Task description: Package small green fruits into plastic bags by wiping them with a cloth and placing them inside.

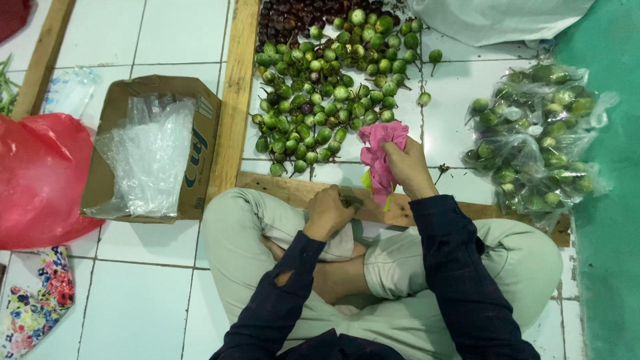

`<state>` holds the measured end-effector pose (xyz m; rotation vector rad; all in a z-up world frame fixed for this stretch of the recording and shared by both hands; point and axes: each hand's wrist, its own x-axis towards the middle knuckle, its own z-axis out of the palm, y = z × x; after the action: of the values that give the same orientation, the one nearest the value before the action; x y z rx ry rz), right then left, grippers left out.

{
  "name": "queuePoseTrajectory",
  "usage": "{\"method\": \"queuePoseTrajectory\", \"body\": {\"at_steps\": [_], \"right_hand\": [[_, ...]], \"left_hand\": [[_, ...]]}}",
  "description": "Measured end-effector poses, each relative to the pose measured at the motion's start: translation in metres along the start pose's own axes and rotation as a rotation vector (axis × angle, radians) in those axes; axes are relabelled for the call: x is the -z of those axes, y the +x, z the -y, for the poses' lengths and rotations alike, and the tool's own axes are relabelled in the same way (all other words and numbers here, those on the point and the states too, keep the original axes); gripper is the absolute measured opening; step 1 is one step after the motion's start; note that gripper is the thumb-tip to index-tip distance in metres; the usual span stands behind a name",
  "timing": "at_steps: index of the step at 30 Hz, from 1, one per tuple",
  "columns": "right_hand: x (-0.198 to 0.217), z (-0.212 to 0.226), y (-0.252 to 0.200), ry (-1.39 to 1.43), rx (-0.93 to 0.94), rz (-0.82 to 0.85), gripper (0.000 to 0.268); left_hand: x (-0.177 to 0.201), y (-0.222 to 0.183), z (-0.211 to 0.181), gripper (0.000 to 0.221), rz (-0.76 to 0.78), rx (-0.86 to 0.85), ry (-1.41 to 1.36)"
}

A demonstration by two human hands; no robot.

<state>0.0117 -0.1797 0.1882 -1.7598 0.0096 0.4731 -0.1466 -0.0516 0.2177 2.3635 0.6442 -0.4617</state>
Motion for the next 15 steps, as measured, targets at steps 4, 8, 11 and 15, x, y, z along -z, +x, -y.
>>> {"method": "queuePoseTrajectory", "body": {"at_steps": [4,8,11,15], "right_hand": [[-0.001,0.014,-0.008,0.003,-0.009,0.002,0.015],[-0.005,0.001,0.003,0.036,-0.024,-0.019,0.017],[-0.008,-0.004,0.006,0.031,-0.037,-0.026,0.019],[-0.008,-0.020,0.014,-0.008,-0.063,-0.021,0.020]], "left_hand": [[0.023,-0.003,0.008,0.054,0.059,0.048,-0.060],[0.051,0.003,0.021,0.051,-0.077,0.123,-0.203],[0.050,0.025,0.039,0.050,-0.151,0.104,-0.193],[0.048,0.053,0.042,0.051,-0.234,0.048,-0.103]]}}
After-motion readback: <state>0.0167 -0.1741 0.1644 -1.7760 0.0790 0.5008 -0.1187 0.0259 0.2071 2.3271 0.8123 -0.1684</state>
